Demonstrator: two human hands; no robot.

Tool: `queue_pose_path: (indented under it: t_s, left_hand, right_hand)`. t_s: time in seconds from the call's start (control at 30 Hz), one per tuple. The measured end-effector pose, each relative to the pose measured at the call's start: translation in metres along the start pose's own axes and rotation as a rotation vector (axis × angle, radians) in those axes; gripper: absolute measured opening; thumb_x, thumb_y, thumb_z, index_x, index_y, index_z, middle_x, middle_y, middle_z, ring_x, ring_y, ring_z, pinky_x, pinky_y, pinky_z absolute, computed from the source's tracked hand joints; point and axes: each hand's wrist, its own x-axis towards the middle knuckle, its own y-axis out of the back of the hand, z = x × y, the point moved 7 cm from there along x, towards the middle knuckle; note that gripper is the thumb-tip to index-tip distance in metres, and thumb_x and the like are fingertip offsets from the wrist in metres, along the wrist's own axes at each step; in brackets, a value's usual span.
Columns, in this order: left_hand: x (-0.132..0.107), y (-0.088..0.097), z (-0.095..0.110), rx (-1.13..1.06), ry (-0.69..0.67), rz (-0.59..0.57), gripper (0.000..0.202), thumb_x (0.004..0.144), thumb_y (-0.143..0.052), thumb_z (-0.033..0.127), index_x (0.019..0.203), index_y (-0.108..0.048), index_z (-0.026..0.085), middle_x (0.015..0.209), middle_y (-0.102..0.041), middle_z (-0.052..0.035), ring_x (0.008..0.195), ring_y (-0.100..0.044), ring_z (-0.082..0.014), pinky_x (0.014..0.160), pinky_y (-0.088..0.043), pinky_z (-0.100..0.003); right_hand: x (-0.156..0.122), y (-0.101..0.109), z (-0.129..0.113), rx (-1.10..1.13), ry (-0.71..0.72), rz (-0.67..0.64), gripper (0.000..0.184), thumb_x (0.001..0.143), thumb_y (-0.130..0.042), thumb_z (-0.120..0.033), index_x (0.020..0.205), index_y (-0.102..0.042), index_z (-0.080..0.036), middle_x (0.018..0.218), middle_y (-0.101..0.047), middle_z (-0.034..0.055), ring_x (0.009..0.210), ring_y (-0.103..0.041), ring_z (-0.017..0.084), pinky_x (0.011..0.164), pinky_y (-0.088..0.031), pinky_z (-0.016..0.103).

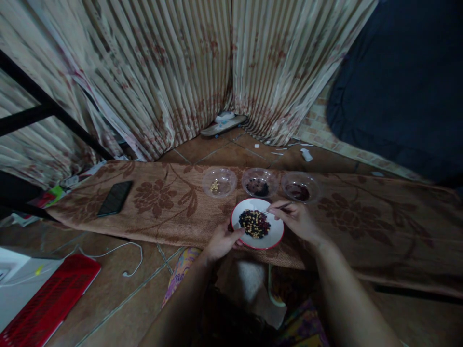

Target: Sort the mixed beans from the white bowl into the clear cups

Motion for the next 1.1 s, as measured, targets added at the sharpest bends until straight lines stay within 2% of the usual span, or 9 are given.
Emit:
queue_pose_path:
  t_s: [0.17,0.27,0.4,0.5,0.63,0.83,0.9,1.03,1.1]
  left_hand:
    - [0.000,0.001,0.001,0.041,-0.022,-0.006,0.042,0.077,-0.067,0.042,0.105,-0.057,0.012,0.062,-0.062,-0.0008,0.052,-0.057,-0.0129,0.048,-0.046,-0.023]
    - [0.000,0.001,0.001,0.042,-0.025,-0.009,0.042,0.077,-0.066,0.042,0.105,-0.057,0.012,0.064,-0.063,-0.0012,0.053,-0.057,-0.0129,0.047,-0.045,-0.022]
    - [0.001,0.001,0.001,0.043,-0.021,-0.010,0.043,0.076,-0.067,0.044,0.104,-0.056,0.012,0.066,-0.063,-0.0014,0.054,-0.058,-0.0130,0.046,-0.045,-0.022]
    - [0.001,0.001,0.002,0.053,-0.026,-0.006,0.042,0.076,-0.068,0.045,0.101,-0.057,0.013,0.065,-0.062,-0.0010,0.054,-0.058,-0.0130,0.044,-0.042,-0.020]
    - [0.001,0.001,0.002,0.047,-0.028,-0.008,0.044,0.076,-0.068,0.045,0.104,-0.056,0.013,0.066,-0.063,-0.0011,0.054,-0.058,-0.0127,0.044,-0.043,-0.020]
    - [-0.002,0.001,0.005,0.011,-0.020,0.000,0.043,0.074,-0.069,0.044,0.101,-0.058,0.012,0.066,-0.064,-0.0017,0.054,-0.058,-0.0124,0.046,-0.044,-0.021]
    - [-0.002,0.000,0.006,0.009,-0.023,-0.004,0.043,0.074,-0.070,0.044,0.101,-0.058,0.013,0.066,-0.063,-0.0013,0.054,-0.058,-0.0123,0.047,-0.045,-0.021]
    - [-0.002,0.000,0.006,0.040,-0.024,-0.012,0.041,0.075,-0.068,0.042,0.102,-0.058,0.012,0.066,-0.063,-0.0019,0.054,-0.057,-0.0119,0.046,-0.044,-0.020]
    - [-0.002,0.000,0.006,0.045,-0.022,-0.009,0.040,0.076,-0.067,0.042,0.101,-0.058,0.011,0.066,-0.063,-0.0021,0.054,-0.058,-0.0119,0.046,-0.045,-0.020]
  right_hand:
    - [0.000,0.016,-0.010,0.073,0.019,0.177,0.023,0.080,-0.066,-0.041,0.081,-0.072,-0.019,0.078,-0.071,0.0046,0.068,-0.063,0.017,0.063,-0.050,0.029]
    - [0.004,0.030,-0.011,0.101,0.038,0.346,0.023,0.080,-0.066,-0.041,0.079,-0.071,-0.019,0.077,-0.071,0.0042,0.067,-0.064,0.017,0.063,-0.052,0.029]
    - [0.019,0.043,0.004,0.136,0.025,0.543,0.029,0.075,-0.068,-0.046,0.077,-0.070,-0.017,0.076,-0.070,0.0045,0.061,-0.064,0.017,0.060,-0.053,0.030]
    - [0.031,0.042,0.018,0.147,-0.011,0.587,0.035,0.073,-0.068,-0.050,0.078,-0.069,-0.016,0.069,-0.069,0.0043,0.058,-0.063,0.018,0.058,-0.053,0.031]
    - [0.034,0.037,0.018,0.120,-0.009,0.564,0.035,0.074,-0.067,-0.052,0.079,-0.069,-0.017,0.066,-0.068,0.0038,0.057,-0.063,0.018,0.056,-0.052,0.030]
    - [0.012,0.043,0.005,0.094,0.003,0.544,0.031,0.076,-0.067,-0.048,0.078,-0.069,-0.018,0.075,-0.069,0.0049,0.060,-0.063,0.017,0.059,-0.053,0.030]
    - [0.004,0.043,-0.001,0.093,0.000,0.457,0.029,0.078,-0.066,-0.047,0.078,-0.068,-0.018,0.072,-0.068,0.0035,0.059,-0.061,0.016,0.056,-0.051,0.028]
    - [-0.005,0.030,-0.014,0.055,-0.009,0.180,0.029,0.081,-0.064,-0.047,0.075,-0.068,-0.019,0.066,-0.064,0.0031,0.058,-0.057,0.015,0.055,-0.048,0.027]
    - [-0.007,0.027,-0.018,0.046,-0.007,0.111,0.032,0.081,-0.063,-0.049,0.071,-0.067,-0.019,0.068,-0.065,0.0047,0.060,-0.058,0.016,0.056,-0.048,0.027]
